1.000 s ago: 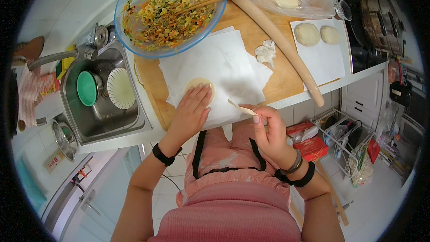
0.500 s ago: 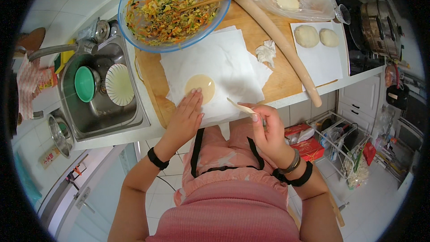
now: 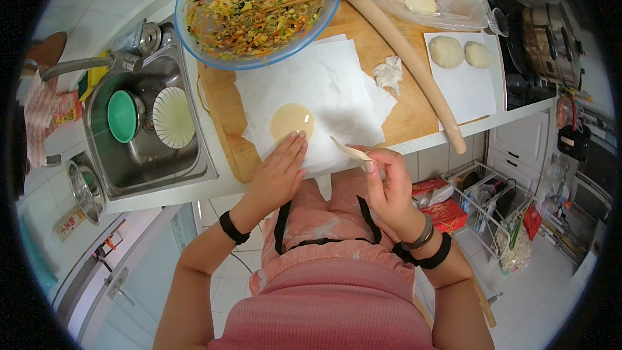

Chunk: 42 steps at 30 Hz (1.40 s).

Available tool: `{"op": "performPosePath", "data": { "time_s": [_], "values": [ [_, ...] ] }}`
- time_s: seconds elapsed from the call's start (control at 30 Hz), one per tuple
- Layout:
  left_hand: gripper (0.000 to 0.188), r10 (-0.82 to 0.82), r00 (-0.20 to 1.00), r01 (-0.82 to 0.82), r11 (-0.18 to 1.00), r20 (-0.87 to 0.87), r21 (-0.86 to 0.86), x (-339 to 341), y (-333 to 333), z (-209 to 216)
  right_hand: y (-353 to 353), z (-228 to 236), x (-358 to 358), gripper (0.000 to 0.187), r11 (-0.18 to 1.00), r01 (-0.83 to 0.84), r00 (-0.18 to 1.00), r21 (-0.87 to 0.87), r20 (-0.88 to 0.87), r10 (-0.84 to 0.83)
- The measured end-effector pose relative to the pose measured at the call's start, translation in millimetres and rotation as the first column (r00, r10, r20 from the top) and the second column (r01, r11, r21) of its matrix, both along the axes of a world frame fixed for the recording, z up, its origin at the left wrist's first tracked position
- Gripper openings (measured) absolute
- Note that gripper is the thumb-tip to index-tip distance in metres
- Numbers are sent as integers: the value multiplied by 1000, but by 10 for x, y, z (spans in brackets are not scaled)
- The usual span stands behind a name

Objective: Checking a steamer for dumplings and flattening dough using a rolling pin.

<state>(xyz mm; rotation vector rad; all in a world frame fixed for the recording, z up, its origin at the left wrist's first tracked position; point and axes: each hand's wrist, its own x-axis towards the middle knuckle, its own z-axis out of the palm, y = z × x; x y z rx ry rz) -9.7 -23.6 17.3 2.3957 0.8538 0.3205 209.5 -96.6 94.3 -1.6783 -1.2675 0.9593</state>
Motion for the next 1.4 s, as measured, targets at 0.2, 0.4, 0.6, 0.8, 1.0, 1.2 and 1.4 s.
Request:
{"op": "performPosePath", "data": {
  "time_s": [0.2,0.4,0.6,0.8,1.0,1.2,1.4],
  "values": [
    [48,21,999,-21,1000,48,-6,203,53,-14,51,5,-60,12,1000,-5,998,-1,-59,5],
    [47,104,995,-104,993,-7,-59,118,78,24,80,3,-15,12,996,-22,998,83,-50,26],
    [43,154,977,-132,980,150,-149,560,212,122,33,213,185,14,997,32,997,77,-71,-26],
    [47,106,929,-103,994,353,-28,1862,548,-3,-91,590,602,14,966,215,972,141,62,-225],
    [24,185,946,-160,981,266,-113,2109,590,-101,-128,644,1052,15,934,286,950,215,63,-306],
    [15,442,862,-339,867,249,-366,1675,339,459,216,656,1212,16,974,171,985,148,-58,-164],
    [26,772,635,-697,570,-6,-435,822,75,430,588,609,1161,17,977,-118,984,176,-109,139]
  ]
}}
